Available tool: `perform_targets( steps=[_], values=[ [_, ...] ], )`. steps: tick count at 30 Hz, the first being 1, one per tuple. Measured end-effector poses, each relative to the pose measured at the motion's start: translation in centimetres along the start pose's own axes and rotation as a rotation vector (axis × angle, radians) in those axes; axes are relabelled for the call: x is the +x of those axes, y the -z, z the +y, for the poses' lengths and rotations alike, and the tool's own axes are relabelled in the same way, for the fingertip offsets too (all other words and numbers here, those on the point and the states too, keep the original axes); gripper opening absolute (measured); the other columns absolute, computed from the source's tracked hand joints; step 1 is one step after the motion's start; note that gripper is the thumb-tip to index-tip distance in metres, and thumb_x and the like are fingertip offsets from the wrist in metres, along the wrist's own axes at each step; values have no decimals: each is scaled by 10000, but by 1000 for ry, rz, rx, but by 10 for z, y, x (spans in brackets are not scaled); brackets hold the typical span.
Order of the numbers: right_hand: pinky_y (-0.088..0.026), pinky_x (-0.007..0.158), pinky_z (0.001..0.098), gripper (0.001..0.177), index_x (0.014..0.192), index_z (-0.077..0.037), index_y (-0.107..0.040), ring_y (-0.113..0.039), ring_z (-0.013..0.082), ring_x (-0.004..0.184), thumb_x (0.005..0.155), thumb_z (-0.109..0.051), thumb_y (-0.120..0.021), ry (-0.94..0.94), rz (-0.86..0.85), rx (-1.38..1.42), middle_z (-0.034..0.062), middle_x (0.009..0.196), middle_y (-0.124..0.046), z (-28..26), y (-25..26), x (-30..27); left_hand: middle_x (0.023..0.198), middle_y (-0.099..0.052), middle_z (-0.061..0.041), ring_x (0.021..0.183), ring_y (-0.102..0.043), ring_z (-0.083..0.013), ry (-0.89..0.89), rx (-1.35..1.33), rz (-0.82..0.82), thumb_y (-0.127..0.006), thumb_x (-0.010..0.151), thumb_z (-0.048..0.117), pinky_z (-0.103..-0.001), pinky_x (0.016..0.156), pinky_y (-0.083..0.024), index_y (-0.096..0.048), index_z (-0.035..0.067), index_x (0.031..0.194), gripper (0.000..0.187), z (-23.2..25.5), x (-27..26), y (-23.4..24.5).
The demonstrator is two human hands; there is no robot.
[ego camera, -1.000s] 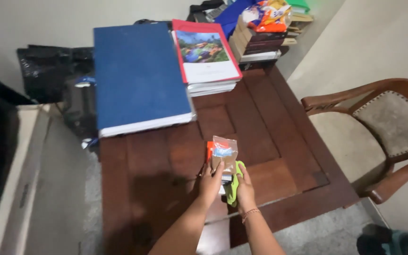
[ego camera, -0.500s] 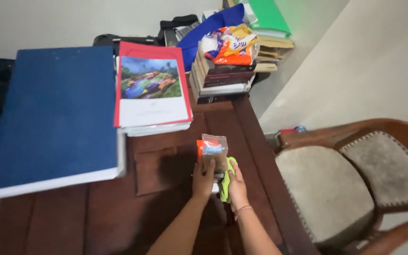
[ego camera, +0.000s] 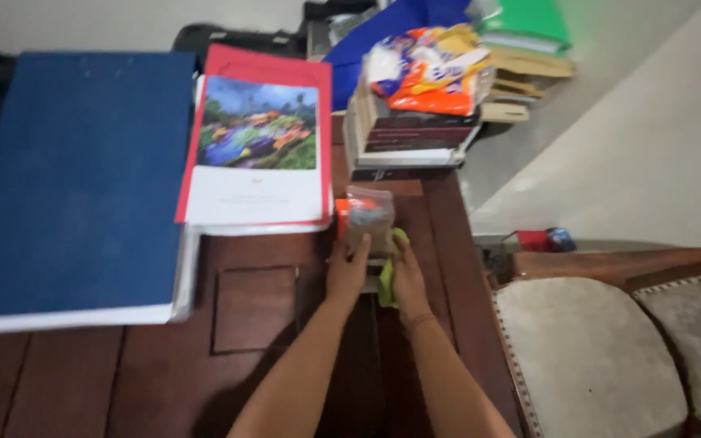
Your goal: Cleaning a wooden desk surface with a cloth and organizing stacks of papers and binders.
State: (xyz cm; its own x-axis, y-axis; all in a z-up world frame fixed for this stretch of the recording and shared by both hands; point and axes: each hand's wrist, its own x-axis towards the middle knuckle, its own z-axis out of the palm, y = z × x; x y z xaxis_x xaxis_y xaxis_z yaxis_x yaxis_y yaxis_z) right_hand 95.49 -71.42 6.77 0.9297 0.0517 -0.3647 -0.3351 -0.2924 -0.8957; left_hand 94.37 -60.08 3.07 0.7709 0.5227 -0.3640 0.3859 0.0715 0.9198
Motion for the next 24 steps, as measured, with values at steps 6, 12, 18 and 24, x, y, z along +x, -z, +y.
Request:
perform_targets(
  steps=[6,12,18,24],
  values=[
    [-408,1101,325,623,1575,-366,-406,-578,194,1330,959,-453,-384,-152,36,-105,-14,1525,-574,17,-28,-106,1334,-707,-47,1276,-649,-215,-41,-3,10,-617,866,549,-345,1088,-457,-661,184,1339,599,-27,-78,65],
    [-388,1127,293,496,1454,-153,-573,-550,146,1347,976,-164,-444,67,63,117,31,1490,-608,21,-101,-183,1395,-698,-11,1326,-619,-161,142,-159,-35,-624,878,468,-294,1128,-442,-666,163,1368,579,-22,-125,171],
    [-359,1175,315,484,1470,-141,-539,-496,144,1413,1011,-244,-426,218,45,106,35,1532,-565,-76,-166,-249,1589,-520,43,1422,-510,-84,108,-234,58,-690,827,459,-249,1183,-378,-542,185,1500,742,51,-149,281],
    [-449,1066,257,431,1434,-123,-573,-571,130,1292,1018,-144,-463,351,-70,274,38,1446,-609,-113,-270,-266,1326,-734,-2,1290,-634,-138,-135,-210,31,-586,890,457,-292,1119,-427,-693,172,1303,513,104,-142,412]
  ],
)
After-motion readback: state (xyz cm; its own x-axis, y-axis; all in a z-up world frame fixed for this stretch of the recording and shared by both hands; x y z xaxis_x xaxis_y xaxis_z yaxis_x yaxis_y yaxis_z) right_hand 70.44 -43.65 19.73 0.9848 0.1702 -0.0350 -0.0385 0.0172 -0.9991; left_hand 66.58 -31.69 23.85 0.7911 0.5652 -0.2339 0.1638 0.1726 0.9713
